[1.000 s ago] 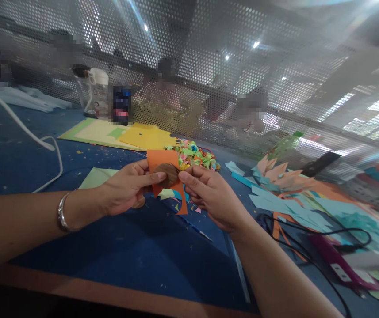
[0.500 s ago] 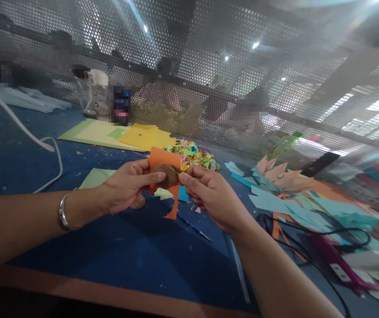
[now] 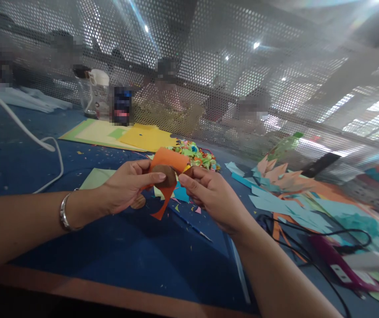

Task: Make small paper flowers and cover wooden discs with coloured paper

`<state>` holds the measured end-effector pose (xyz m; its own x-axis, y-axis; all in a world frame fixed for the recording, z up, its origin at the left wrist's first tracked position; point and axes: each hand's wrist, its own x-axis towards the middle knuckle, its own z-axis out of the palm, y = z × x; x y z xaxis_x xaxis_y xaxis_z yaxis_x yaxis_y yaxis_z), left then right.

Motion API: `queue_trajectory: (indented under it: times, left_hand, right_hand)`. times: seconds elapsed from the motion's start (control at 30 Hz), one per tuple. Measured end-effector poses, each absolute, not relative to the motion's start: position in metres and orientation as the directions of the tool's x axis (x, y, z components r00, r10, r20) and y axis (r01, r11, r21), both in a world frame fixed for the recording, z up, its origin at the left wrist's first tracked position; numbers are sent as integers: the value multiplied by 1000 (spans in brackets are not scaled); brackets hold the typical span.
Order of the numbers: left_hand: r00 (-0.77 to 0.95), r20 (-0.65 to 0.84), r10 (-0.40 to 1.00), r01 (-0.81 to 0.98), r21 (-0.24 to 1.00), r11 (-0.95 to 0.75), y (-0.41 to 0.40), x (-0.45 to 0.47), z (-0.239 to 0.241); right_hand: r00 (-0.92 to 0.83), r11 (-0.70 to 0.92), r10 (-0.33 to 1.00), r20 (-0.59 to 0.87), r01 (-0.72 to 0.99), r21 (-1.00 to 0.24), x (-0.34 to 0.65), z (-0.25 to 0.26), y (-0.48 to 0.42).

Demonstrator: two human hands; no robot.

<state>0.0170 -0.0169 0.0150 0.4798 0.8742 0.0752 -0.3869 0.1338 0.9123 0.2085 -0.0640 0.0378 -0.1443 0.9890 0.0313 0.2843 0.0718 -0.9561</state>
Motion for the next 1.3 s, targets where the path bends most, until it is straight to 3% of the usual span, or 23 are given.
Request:
queue_trajectory:
  times: [0.3,0.7,0.93,1.3]
  left_hand:
    - [456,182,871,-302,952,-41,-16,13,16]
    - [524,202,828,-185,975,-120,-13,12,17]
    - [464,233,854,-254,959,-123,-12,12,19]
    - [383,233,894,-200,966,-166,-12,11,16]
  right_hand:
    - [-139,109,988,64,354,-929,206,41,-66]
    - [-139,120,988,66,425,-897,210,38,-64]
    - [-94,93,994,64,361,-928,208,37,-64]
    - [-41,59,998,49,311,-948,202,34,-63]
